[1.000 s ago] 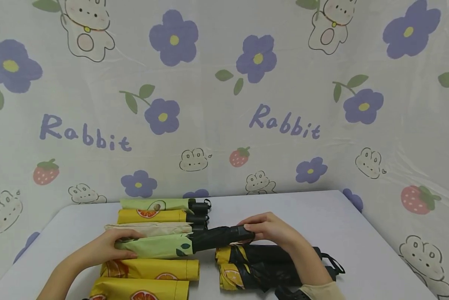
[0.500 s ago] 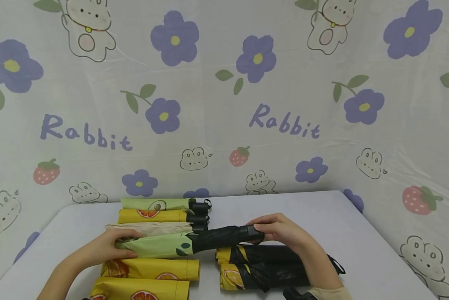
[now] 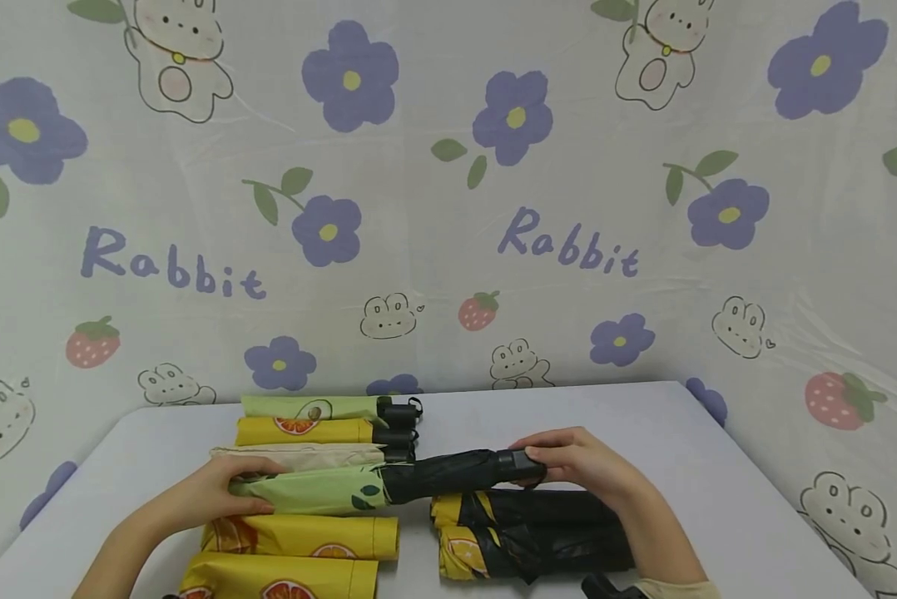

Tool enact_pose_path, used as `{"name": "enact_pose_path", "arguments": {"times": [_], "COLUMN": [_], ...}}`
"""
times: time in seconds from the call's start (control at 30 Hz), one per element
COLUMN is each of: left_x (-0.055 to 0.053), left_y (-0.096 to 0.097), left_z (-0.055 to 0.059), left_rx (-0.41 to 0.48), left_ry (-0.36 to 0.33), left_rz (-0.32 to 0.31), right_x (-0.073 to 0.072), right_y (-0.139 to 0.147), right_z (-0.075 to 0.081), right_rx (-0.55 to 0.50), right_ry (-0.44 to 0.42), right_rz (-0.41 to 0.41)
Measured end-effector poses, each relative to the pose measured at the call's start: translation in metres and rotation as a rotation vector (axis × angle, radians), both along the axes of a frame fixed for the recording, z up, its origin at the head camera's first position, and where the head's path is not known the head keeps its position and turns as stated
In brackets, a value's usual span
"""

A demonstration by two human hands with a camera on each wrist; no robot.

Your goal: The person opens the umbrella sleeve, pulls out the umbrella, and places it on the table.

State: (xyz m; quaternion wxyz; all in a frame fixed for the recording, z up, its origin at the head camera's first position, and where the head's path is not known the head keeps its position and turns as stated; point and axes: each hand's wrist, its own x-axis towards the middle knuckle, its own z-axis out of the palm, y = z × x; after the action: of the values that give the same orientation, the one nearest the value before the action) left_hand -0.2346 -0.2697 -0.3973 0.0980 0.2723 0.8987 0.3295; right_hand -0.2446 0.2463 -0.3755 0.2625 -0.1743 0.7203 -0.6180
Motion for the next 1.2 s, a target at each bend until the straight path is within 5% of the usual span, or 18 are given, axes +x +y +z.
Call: {"name": "enact_pose_path", "arguments": {"times": [0.77, 1.2], "left_x": [-0.001, -0.002], "left_y": [-0.001, -0.002], "left_z": [0.003, 0.003], "left_rx": [-0.008, 0.001], "left_ry": [-0.03, 0.013], "left_rz": [0.007, -0.012], "right_x": [0.002, 0.002], "right_y": [0.033, 0.06], "right_z": [0.003, -0.001], "right_rx": [0.009, -0.027], "right_ry": [-0.003, 0.004], "right_rz": [-0.019, 0.017]}}
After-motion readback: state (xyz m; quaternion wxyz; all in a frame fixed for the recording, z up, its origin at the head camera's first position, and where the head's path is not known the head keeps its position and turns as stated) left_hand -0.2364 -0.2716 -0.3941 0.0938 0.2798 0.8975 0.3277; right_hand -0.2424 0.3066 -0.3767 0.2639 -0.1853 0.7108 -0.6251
